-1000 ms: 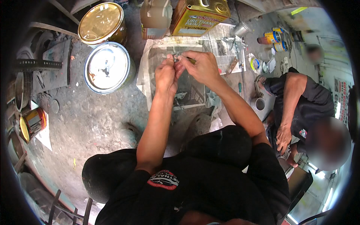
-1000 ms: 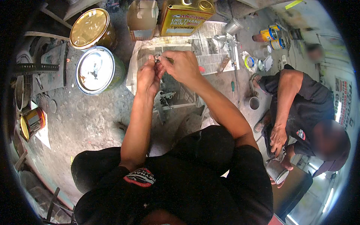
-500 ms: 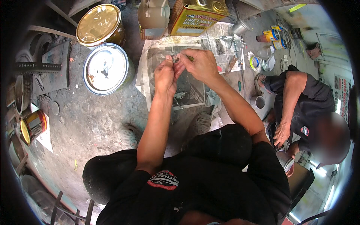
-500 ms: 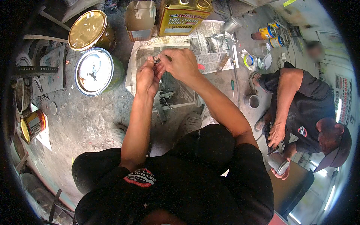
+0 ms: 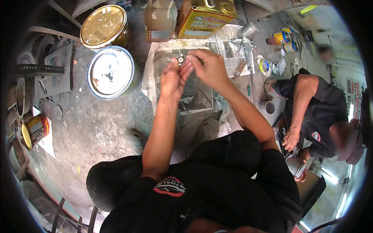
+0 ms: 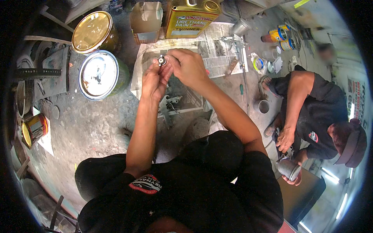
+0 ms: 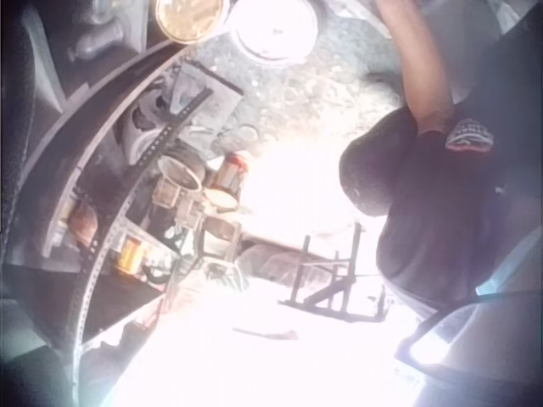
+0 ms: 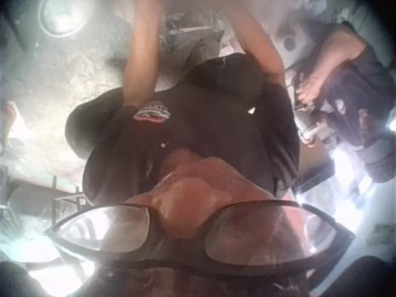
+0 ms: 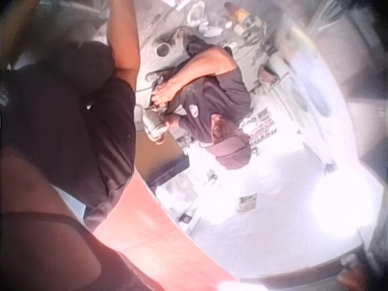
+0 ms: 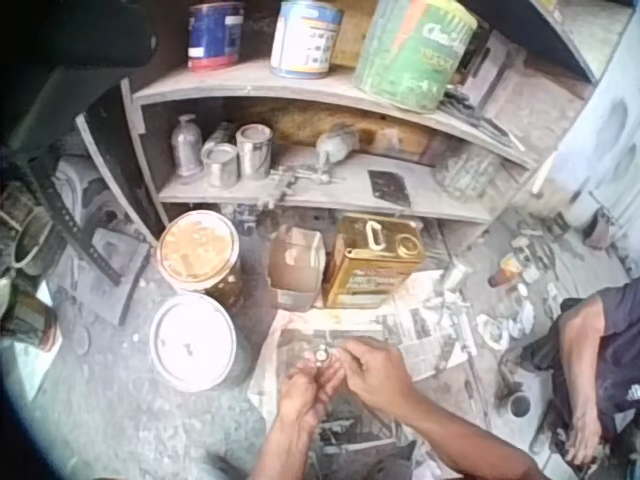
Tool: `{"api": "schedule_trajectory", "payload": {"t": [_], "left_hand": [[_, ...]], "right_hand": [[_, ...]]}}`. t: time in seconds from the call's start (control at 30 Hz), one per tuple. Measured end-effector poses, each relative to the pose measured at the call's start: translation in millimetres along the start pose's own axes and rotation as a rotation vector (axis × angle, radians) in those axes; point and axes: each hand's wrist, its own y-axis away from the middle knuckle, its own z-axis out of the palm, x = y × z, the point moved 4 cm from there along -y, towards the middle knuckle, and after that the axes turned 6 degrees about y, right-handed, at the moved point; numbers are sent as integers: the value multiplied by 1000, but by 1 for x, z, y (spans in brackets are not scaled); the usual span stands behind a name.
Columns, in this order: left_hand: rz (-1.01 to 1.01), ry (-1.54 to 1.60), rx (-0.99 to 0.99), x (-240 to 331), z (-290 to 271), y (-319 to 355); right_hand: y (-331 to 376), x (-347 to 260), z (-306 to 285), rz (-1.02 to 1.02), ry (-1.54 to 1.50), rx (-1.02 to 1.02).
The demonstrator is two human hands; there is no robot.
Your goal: The person sits on the floor and assembles a spray gun. They wipe small metal parts with a cloth, insert them into the gun body, and tighten components by hand. The person also handles a paint thinner can and a spray gun cup.
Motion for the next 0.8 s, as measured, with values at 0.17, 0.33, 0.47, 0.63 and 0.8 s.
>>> {"api": "schedule_trajectory", "payload": {"t": [0.17,0.33,0.47,0.63,0.8], "left_hand": [[-21,38,-47,-4,-12,-9],[-10,70,-93,-4,-12,-11],[-7,76,-85,-4,-14,-12],[-10,70,-81,-5,-13,-12],[-13,80,-74,-7,-25,-17]], "right_hand": [[6,-6,3,-195,87,53],[9,-2,5,-166,70,50],[9,0,8,-173,42,51],[9,-2,10,-230,120,10],[14,0,14,-210,85,-57]]}}
